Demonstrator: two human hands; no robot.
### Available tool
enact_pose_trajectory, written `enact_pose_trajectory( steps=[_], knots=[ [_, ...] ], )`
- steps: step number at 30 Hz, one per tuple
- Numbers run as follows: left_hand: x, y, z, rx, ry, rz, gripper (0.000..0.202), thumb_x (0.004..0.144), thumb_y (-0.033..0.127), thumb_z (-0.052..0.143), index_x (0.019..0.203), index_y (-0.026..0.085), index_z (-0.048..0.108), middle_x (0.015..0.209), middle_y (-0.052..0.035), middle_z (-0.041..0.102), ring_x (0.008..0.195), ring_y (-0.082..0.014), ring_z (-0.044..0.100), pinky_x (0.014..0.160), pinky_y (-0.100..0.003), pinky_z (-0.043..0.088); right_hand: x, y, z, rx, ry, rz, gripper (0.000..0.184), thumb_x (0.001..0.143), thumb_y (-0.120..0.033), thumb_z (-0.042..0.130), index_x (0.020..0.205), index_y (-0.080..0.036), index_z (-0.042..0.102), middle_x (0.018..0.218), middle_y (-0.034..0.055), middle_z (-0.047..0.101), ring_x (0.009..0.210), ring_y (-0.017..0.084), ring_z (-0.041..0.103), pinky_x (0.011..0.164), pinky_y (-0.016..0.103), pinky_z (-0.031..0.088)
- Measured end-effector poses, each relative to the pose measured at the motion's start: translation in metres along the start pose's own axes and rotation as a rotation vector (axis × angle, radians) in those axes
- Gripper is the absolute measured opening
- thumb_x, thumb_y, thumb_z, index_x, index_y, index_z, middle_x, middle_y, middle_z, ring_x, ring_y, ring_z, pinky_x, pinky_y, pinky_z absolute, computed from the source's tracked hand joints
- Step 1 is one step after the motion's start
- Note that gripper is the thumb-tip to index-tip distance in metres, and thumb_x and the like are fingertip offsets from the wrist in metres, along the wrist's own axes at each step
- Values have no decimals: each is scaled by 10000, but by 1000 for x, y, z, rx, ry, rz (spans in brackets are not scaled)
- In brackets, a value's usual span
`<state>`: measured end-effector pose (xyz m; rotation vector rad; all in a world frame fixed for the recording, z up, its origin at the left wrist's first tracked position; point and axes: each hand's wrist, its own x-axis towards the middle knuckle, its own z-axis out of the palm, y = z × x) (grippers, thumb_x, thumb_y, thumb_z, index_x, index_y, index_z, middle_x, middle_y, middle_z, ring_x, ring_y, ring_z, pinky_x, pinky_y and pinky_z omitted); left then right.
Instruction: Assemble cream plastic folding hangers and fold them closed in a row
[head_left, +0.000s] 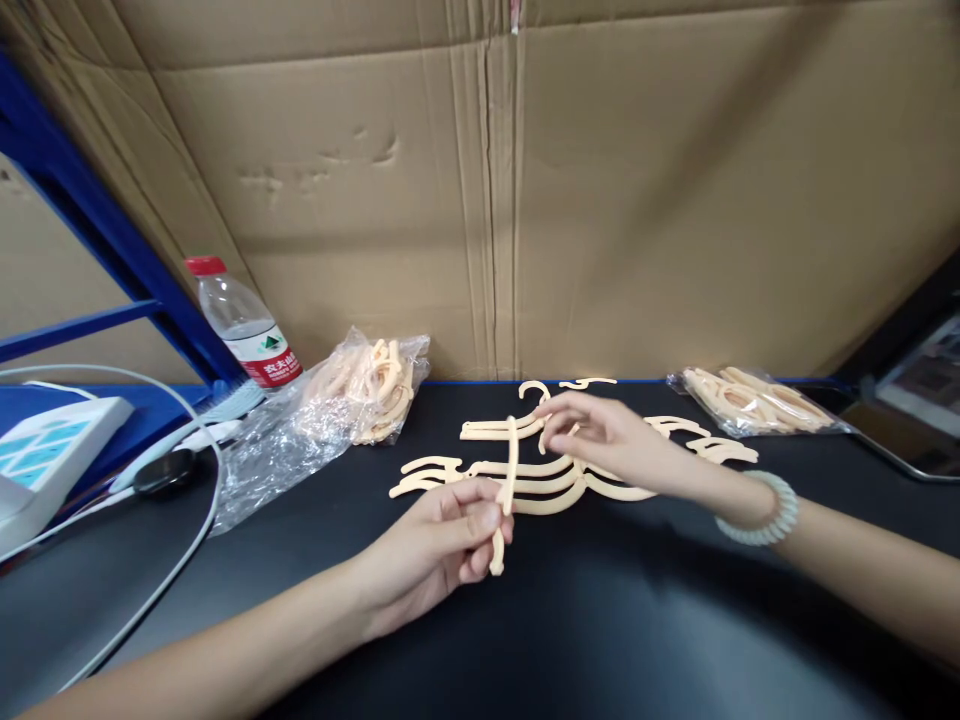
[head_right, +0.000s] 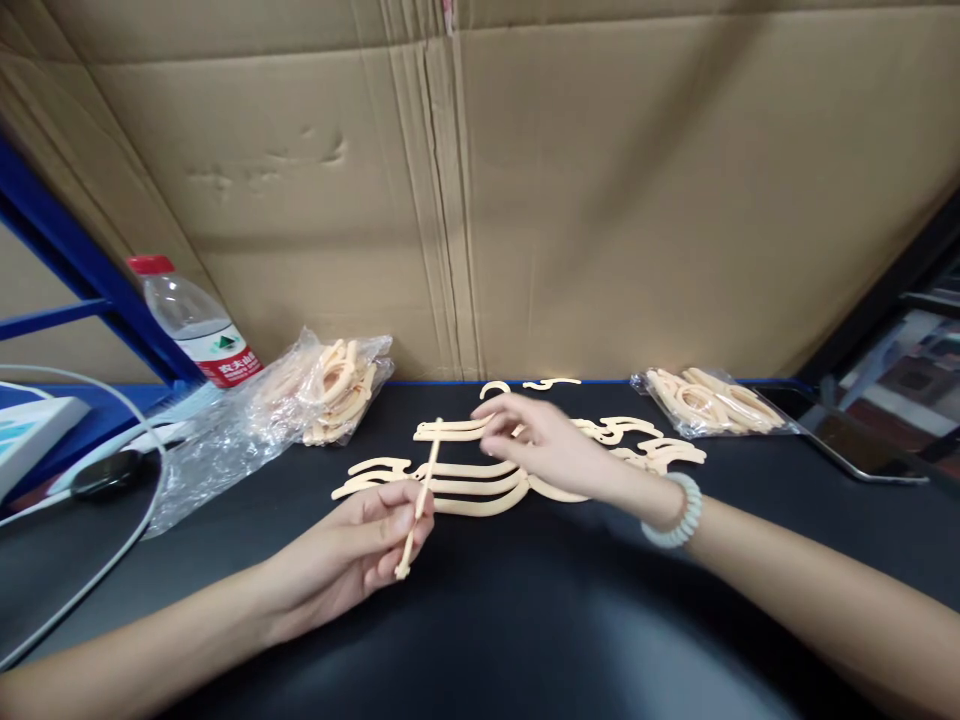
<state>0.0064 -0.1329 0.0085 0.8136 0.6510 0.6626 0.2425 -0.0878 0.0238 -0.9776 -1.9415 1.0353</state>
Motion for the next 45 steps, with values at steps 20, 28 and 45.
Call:
enact_pose_trajectory(
  steps=[20,28,45],
  knots=[
    [2,4,-2,199,244,316,317,717,217,787,951,130,591,821,-54,690,753,-124,625,755,-246,490,6,58,-55,-725,213,-39,158,871,-309,535,784,-183,572,791,56,636,728,197,584,691,325,438],
    [2,4,-4,200,302,359,246,706,242,793,802,126,599,777,-29,660,681,-97,588,665,-219,447,-7,32,-62,-708,359,-128,163,895,-312,509,968,-192,592,877,68,641,809,215,609,745,348,471],
    [2,14,-11,83,-10,367,142,803,221,703,799,164,573,990,-38,575,929,-174,560,757,-302,473,-94,25,-33,-769,410,-314,180,879,-220,529,1039,-262,600,937,24,704,790,195,684,693,301,542]
  ],
)
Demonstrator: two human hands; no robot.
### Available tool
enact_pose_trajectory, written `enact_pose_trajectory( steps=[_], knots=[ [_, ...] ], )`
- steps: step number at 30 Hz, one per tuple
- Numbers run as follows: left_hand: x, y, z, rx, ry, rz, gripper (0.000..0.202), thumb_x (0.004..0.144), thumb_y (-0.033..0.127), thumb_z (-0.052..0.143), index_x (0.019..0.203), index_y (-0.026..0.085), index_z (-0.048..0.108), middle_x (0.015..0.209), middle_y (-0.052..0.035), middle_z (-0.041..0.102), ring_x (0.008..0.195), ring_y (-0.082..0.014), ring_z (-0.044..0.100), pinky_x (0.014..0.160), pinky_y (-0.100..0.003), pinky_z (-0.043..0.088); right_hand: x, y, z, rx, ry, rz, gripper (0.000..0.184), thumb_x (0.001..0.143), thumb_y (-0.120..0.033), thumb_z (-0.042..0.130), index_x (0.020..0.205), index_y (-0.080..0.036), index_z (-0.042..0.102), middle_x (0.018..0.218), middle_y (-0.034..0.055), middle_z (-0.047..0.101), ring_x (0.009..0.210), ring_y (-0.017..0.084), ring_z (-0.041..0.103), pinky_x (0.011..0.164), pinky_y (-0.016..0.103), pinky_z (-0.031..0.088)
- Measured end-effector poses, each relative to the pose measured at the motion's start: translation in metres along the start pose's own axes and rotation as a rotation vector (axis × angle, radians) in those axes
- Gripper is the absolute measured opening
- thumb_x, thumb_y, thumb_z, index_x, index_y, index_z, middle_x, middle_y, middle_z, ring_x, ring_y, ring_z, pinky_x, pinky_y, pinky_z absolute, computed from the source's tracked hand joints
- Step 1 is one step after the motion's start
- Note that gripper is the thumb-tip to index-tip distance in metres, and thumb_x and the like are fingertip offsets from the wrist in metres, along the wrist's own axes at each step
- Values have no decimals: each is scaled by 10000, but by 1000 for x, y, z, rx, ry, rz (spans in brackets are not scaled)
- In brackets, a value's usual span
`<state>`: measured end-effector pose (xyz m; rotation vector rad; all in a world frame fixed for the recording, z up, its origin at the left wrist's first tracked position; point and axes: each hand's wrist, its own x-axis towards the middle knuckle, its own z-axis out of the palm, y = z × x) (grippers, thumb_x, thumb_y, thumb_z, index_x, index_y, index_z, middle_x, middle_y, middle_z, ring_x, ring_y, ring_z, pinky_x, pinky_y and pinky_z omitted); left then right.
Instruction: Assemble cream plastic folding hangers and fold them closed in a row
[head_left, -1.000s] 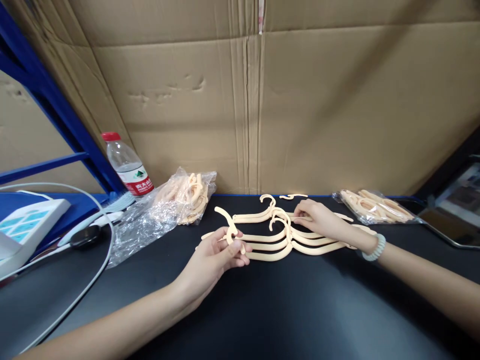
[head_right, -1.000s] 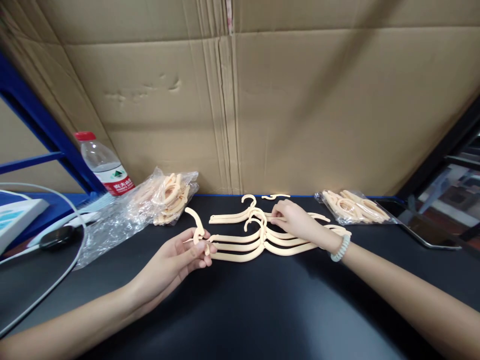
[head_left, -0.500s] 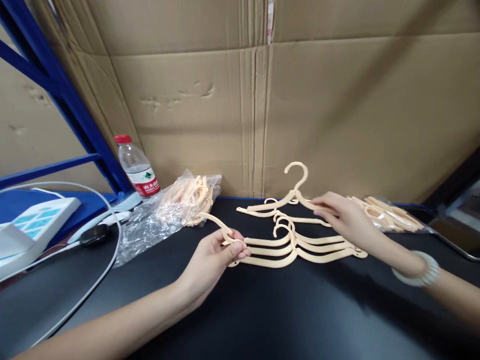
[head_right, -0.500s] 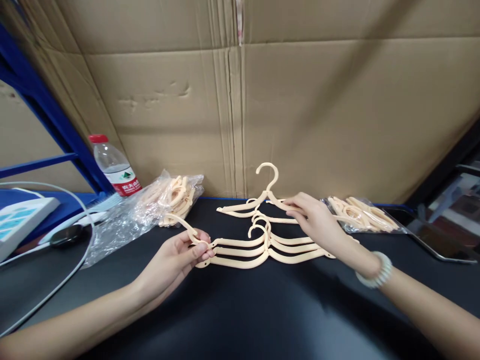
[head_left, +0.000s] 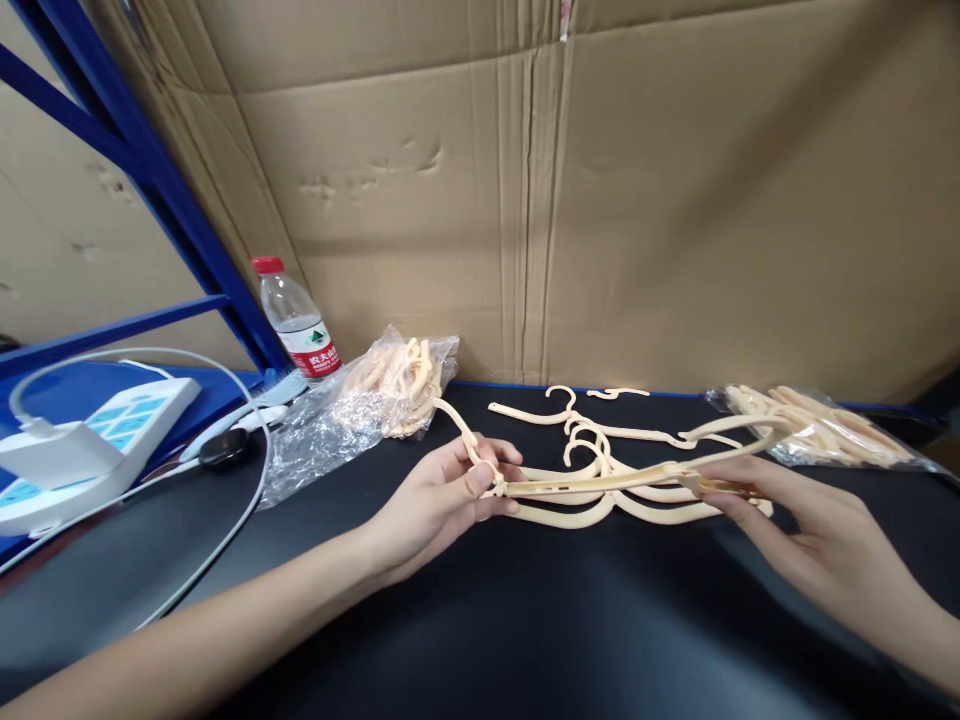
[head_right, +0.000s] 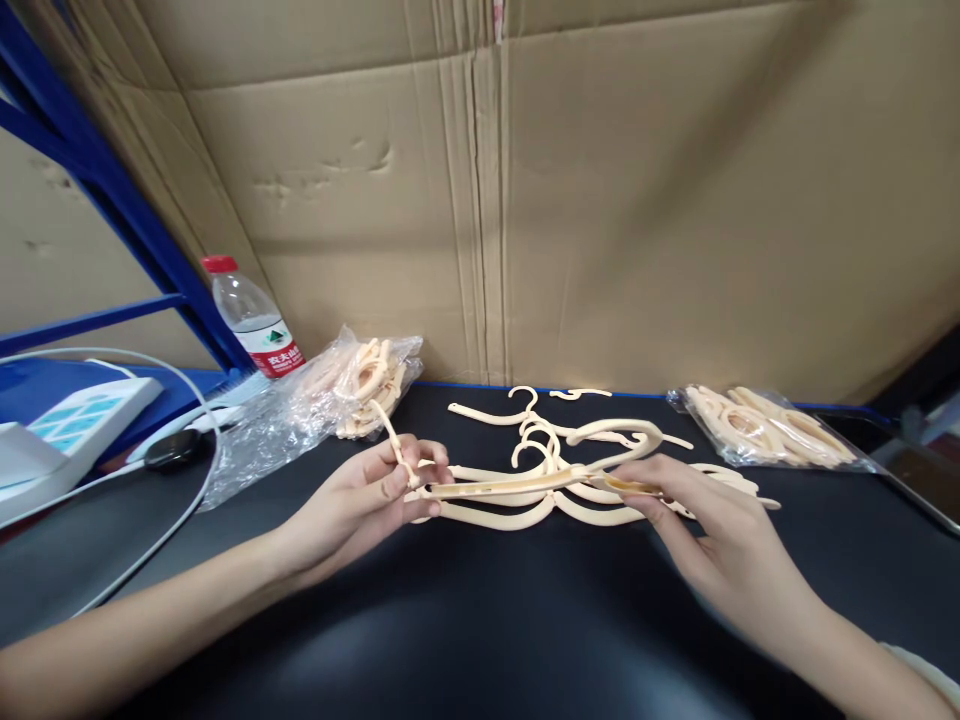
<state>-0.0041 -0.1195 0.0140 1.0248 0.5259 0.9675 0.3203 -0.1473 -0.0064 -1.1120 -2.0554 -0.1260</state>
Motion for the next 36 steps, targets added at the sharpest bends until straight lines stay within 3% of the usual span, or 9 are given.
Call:
enact_pose_trajectory(
  steps=[3,8,14,26,32,36],
  knots=[
    [-2,3,2,10,-44,-75,111,826,217,677,810,157,585,1114,-68,583,1032,-224,581,820,-362,488,0,-1,-2,0,-8,-33,178,868,-208,531,1021,-266,600,908,24,708,751,193,683,672,299,545],
    [-2,2,1,30,-102,-144,113,841,235,663,829,146,595,1104,-82,610,875,-179,652,759,-284,482,1,-8,-5,-15,25,-21,151,853,-226,545,977,-272,619,857,11,717,704,193,685,638,289,548],
    [-1,-1,1,11,-92,-131,203,772,249,736,776,136,567,923,-66,629,694,-118,601,634,-237,451,1,-11,-5,-20,50,-21,135,852,-230,548,948,-284,626,820,-3,719,668,185,686,624,269,551],
    [-3,-3,2,-27,-59,-119,245,728,219,774,744,131,546,855,-65,655,587,-83,540,521,-205,335,-3,-13,-2,-139,82,-74,111,876,-251,525,969,-287,575,829,17,704,678,195,682,669,283,554],
    [-4,-6,1,-8,-3,-55,282,714,227,788,725,132,523,805,-70,672,559,-74,510,515,-202,309,-16,-12,-2,-46,24,-53,243,858,-197,510,1061,-308,581,969,26,683,873,226,677,776,317,544],
    [-5,-9,3,25,45,-12,337,685,264,807,726,143,496,764,-61,671,541,-77,505,505,-199,310,-19,-15,-3,-53,53,-79,285,840,-189,510,1087,-304,593,961,16,690,866,218,681,774,301,539]
  ],
)
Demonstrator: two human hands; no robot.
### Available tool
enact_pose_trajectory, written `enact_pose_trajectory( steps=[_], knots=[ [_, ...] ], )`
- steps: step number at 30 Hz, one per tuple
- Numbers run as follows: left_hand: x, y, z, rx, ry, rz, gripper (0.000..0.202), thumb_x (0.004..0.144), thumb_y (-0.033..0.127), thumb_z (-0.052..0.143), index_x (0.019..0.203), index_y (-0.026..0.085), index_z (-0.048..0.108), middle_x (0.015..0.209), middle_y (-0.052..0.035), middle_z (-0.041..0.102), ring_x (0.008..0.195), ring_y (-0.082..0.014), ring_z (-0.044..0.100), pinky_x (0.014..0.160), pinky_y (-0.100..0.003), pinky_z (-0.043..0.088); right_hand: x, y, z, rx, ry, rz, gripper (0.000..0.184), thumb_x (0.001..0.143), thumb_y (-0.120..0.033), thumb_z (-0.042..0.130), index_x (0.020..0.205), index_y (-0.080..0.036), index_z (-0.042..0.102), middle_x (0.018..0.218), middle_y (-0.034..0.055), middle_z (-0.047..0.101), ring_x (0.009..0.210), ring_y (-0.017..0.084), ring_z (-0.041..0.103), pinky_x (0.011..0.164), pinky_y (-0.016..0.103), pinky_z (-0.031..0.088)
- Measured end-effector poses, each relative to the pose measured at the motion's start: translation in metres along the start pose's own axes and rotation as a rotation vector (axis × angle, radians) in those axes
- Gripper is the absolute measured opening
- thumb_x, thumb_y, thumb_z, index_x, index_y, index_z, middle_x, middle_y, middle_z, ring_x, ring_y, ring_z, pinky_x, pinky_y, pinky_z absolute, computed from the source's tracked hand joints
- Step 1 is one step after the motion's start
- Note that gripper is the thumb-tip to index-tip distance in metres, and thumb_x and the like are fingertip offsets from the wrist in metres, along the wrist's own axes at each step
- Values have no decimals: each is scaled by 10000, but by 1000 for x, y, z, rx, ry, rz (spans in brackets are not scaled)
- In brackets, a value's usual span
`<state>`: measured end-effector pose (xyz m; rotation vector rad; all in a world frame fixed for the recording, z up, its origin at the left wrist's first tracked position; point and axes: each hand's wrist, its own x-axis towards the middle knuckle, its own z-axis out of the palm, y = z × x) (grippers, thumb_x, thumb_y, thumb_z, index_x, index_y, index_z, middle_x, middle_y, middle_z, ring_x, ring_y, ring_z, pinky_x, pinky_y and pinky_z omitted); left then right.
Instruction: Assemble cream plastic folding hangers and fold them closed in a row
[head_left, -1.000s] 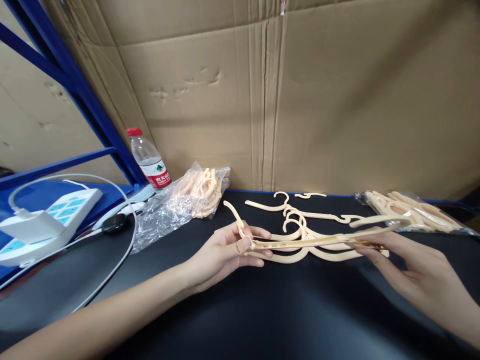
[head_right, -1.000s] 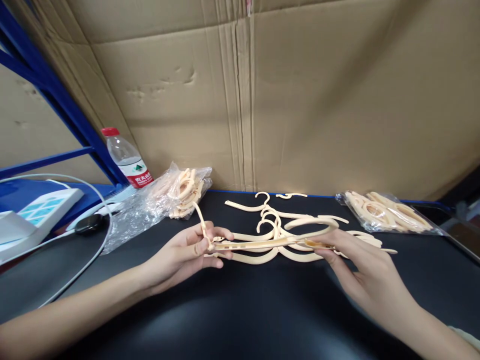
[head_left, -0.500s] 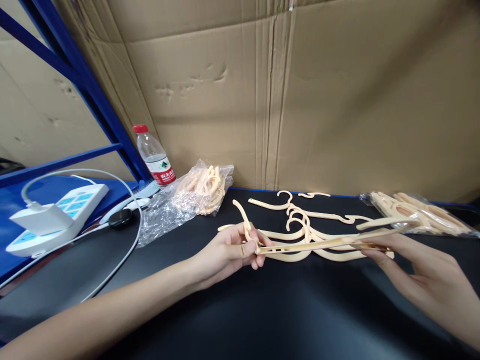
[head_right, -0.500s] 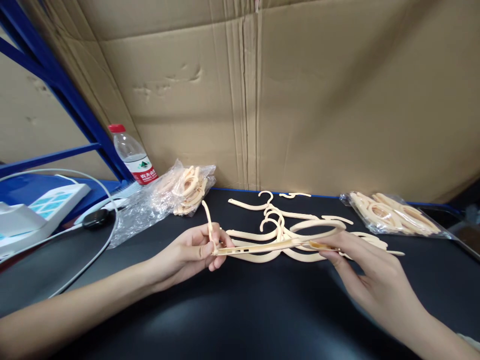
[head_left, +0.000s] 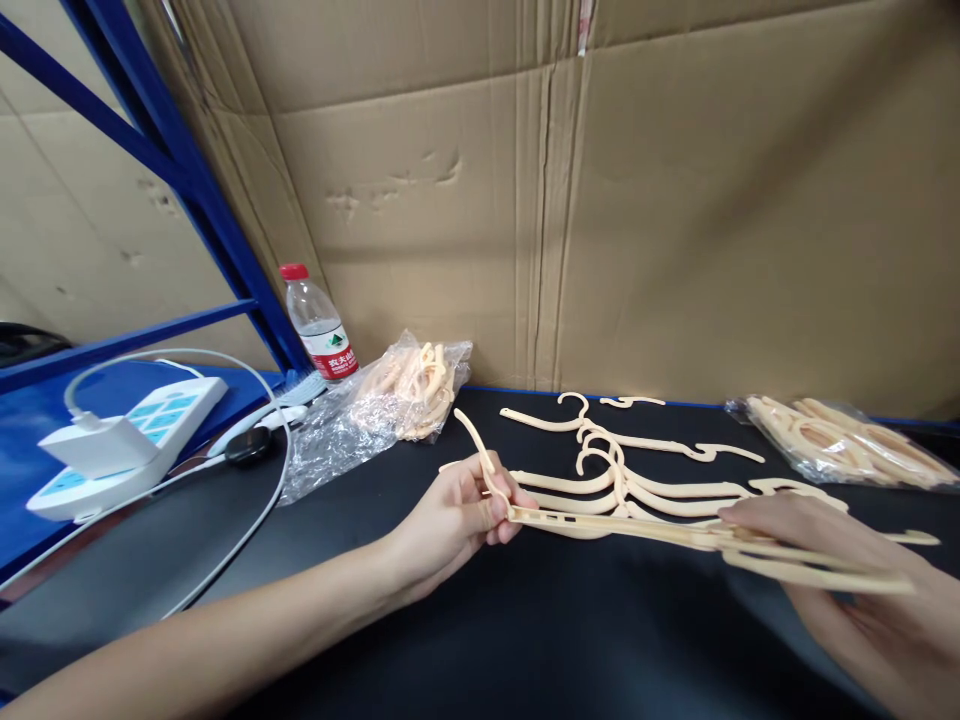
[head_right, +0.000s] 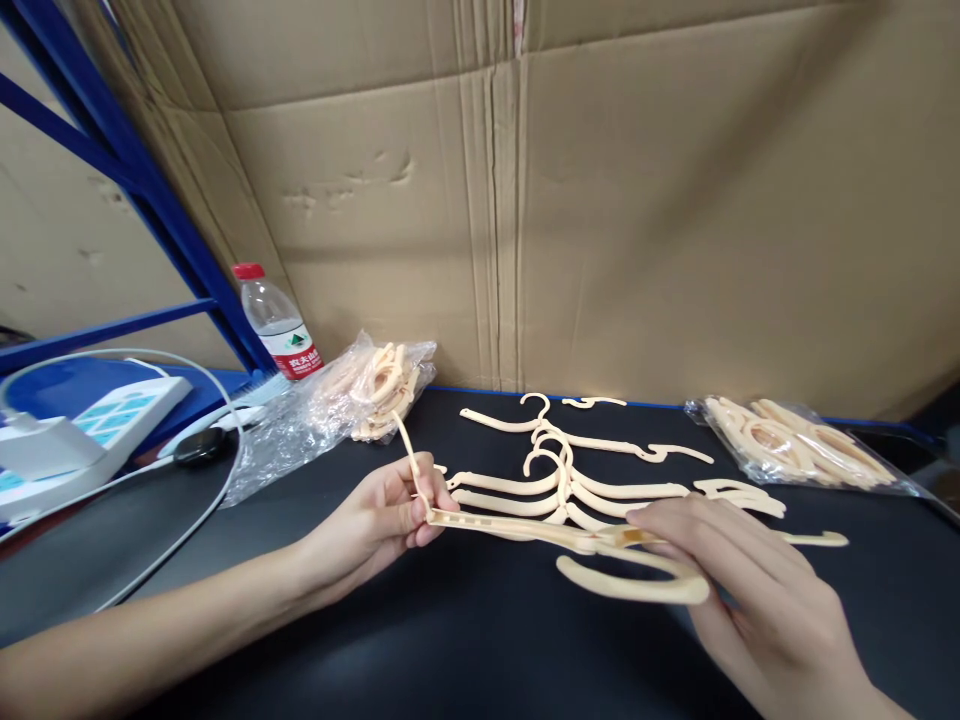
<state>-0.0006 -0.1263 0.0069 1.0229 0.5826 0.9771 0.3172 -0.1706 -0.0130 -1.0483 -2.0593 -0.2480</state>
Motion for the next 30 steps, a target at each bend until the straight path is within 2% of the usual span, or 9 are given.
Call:
enact_pose_trajectory(
  steps=[6,11,14,17,23,27,29,30],
  knots=[
    [-1,-1,2,65,110,25,338,676,243,801,727,145,482,714,-31,653,514,-63,494,484,-180,318,-1,-4,3,26,40,-20,238,836,-223,557,1062,-258,625,971,32,687,863,215,679,820,291,523],
    [0,-4,1,84,162,26,316,686,215,780,721,148,474,686,-16,646,500,-54,485,472,-166,327,5,-10,5,24,25,-73,236,869,-163,491,1061,-246,601,936,30,694,830,186,682,774,270,530],
    [0,-6,1,119,173,68,309,707,225,766,712,152,466,643,10,613,478,-45,468,452,-157,316,7,-13,7,-25,39,-80,185,872,-174,515,1017,-249,602,899,16,707,793,177,686,777,264,533],
    [0,-7,3,148,195,122,299,718,244,762,709,152,478,646,21,593,484,-54,491,447,-161,338,5,-16,8,-58,56,-50,175,881,-207,529,1032,-250,604,932,16,715,791,178,689,812,267,534],
    [-5,-4,8,109,216,159,233,733,202,751,707,131,531,749,-18,641,593,-79,578,564,-187,452,3,-19,7,-49,-2,64,268,898,-248,531,1161,-260,583,1007,18,698,808,184,677,799,274,535],
    [-8,-6,12,75,243,114,207,750,161,729,768,139,525,909,-45,666,695,-95,635,667,-202,500,7,-16,7,-2,40,134,243,899,-258,530,1131,-290,594,1042,19,656,868,195,646,810,292,512],
    [-12,-11,16,81,270,29,171,780,157,686,834,152,524,964,-50,657,706,-102,654,679,-219,519,10,-13,6,40,46,178,225,905,-267,518,1112,-297,601,1029,26,633,869,194,628,767,290,507],
    [-16,-14,18,105,249,-28,153,796,162,659,846,161,514,970,-50,653,677,-104,658,648,-225,528,12,-11,6,55,43,195,227,909,-272,510,1115,-298,601,1019,32,623,857,192,620,728,285,505]
  ],
)
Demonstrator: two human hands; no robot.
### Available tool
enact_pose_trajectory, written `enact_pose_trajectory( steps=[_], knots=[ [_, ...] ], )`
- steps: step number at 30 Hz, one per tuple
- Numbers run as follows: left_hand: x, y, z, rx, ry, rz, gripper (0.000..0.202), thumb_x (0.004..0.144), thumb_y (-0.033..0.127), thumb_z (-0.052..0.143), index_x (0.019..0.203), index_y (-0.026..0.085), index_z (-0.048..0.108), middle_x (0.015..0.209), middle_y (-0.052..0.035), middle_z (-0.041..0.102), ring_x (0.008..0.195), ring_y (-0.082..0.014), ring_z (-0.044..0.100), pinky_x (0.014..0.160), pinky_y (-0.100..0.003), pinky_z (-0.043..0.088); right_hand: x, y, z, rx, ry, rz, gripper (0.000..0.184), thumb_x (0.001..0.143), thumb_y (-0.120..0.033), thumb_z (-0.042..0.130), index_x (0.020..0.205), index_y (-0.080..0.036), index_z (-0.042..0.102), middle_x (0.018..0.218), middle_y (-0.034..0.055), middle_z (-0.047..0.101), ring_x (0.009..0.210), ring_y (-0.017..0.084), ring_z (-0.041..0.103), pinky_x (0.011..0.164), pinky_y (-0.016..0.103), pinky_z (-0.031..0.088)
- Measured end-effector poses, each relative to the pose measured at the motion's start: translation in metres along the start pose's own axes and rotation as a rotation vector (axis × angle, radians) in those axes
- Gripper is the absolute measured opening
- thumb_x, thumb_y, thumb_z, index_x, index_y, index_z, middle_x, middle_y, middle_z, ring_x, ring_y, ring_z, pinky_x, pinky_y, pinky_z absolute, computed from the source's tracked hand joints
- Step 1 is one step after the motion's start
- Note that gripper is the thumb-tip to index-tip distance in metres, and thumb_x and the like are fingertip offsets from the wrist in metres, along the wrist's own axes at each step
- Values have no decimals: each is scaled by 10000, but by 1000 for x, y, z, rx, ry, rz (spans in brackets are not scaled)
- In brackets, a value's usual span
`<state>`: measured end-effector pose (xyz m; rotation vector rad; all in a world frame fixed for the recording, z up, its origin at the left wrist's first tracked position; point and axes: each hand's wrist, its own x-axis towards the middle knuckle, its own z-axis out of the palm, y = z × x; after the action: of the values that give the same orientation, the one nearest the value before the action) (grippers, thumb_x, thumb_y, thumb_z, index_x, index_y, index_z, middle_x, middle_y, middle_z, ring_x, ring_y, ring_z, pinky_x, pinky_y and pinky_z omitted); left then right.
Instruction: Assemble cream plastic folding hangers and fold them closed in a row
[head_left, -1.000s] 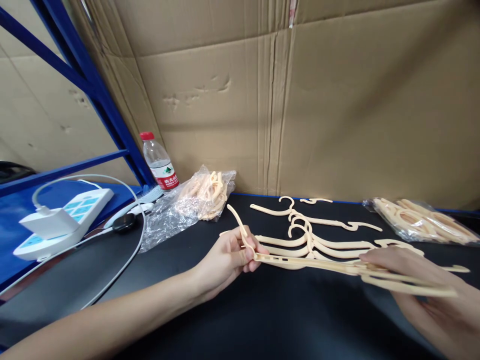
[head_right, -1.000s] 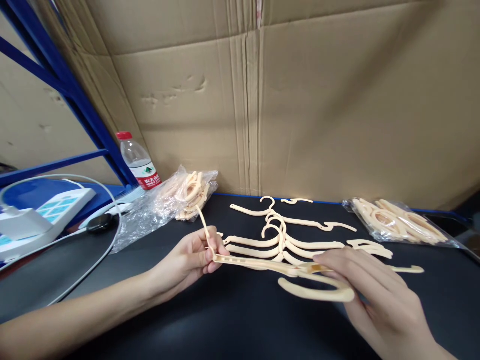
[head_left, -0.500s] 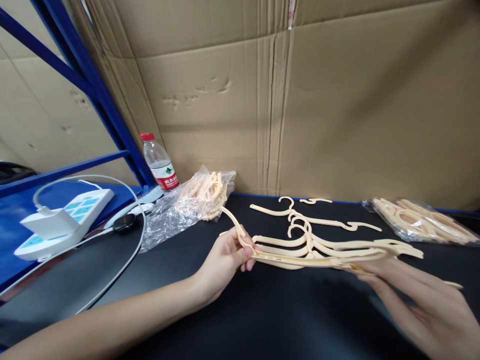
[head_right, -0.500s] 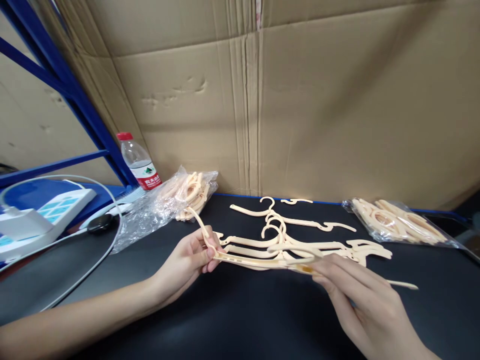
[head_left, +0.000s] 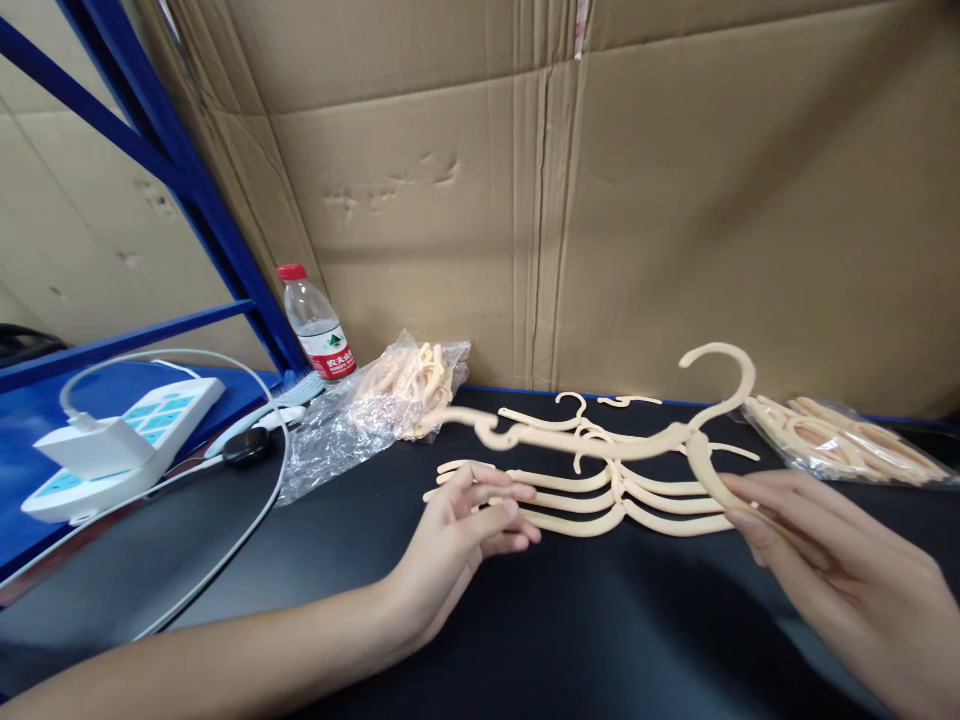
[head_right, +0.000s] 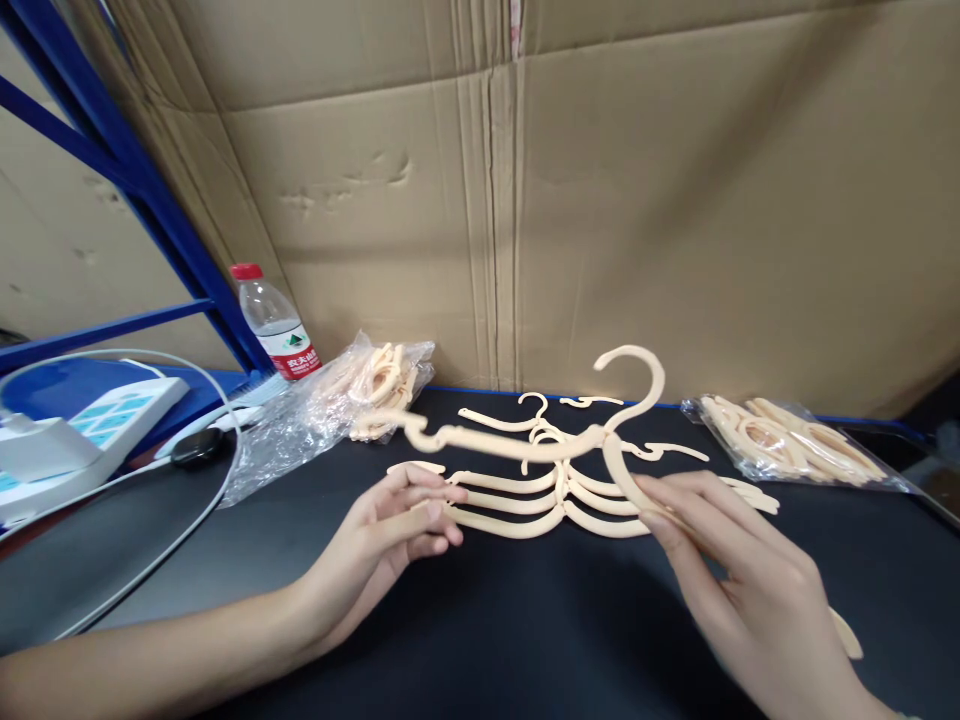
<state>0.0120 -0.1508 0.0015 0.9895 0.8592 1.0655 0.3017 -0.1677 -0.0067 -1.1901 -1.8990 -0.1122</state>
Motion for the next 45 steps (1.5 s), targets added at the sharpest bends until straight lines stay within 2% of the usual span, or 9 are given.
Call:
enact_pose_trajectory(
  steps=[3,7,10,16,23,29,33,39,45],
  knots=[
    [-15,-4,5,312,-273,11,74,844,177,568,819,180,499,932,-66,666,623,-140,666,538,-245,533,4,5,-1,19,-44,-4,226,913,-271,502,1116,-288,600,999,45,610,832,191,608,669,280,495],
    [-28,3,7,1118,-733,735,182,858,84,510,982,172,610,1088,-124,694,1031,-265,634,873,-371,506,2,7,4,35,-223,-71,218,918,-224,496,1111,-277,585,978,45,618,879,191,609,737,288,505],
    [-29,3,6,1471,-638,958,299,866,90,499,1149,133,584,1255,-133,621,1171,-295,538,983,-435,426,-4,5,10,23,-418,-86,195,923,-203,475,1055,-269,602,936,39,621,883,188,598,768,307,508],
    [-22,-8,2,1646,-449,956,340,873,162,521,1205,110,572,1195,-119,646,1168,-282,522,1018,-444,379,-7,9,14,-83,-507,-68,168,891,-174,465,868,-225,624,937,69,606,874,212,587,743,347,506],
    [-9,-1,-5,1676,-480,739,481,857,203,531,1332,144,490,1321,-141,569,1186,-356,515,1010,-522,370,-5,21,17,-98,-493,3,195,904,-162,430,948,-212,614,920,71,613,827,201,609,738,355,522],
    [-3,-6,-12,1658,-472,753,542,866,220,534,1394,169,418,1423,-125,470,1295,-344,427,1070,-524,331,11,22,10,-25,-455,36,161,904,-176,443,883,-201,600,861,51,627,760,164,612,658,277,504],
    [-2,-5,-11,1701,-530,778,513,858,170,514,1367,178,447,1424,-100,475,1308,-324,417,1081,-517,332,43,45,8,-116,-398,50,172,886,-192,457,893,-185,629,820,52,666,715,169,622,630,278,495],
    [-4,-4,-10,1640,-533,845,491,832,108,504,1315,194,494,1416,-92,484,1321,-311,402,1093,-515,320,107,96,40,-252,-485,-25,254,842,-111,513,1036,-161,668,1009,95,704,918,225,639,850,359,494],
    [-2,-10,-13,1588,-553,902,507,789,101,522,1287,196,505,1386,-100,516,1285,-307,443,1086,-506,334,130,108,83,-228,-605,-204,216,878,-175,551,1061,-161,667,1046,102,671,1019,231,582,891,344,454]
  ],
)
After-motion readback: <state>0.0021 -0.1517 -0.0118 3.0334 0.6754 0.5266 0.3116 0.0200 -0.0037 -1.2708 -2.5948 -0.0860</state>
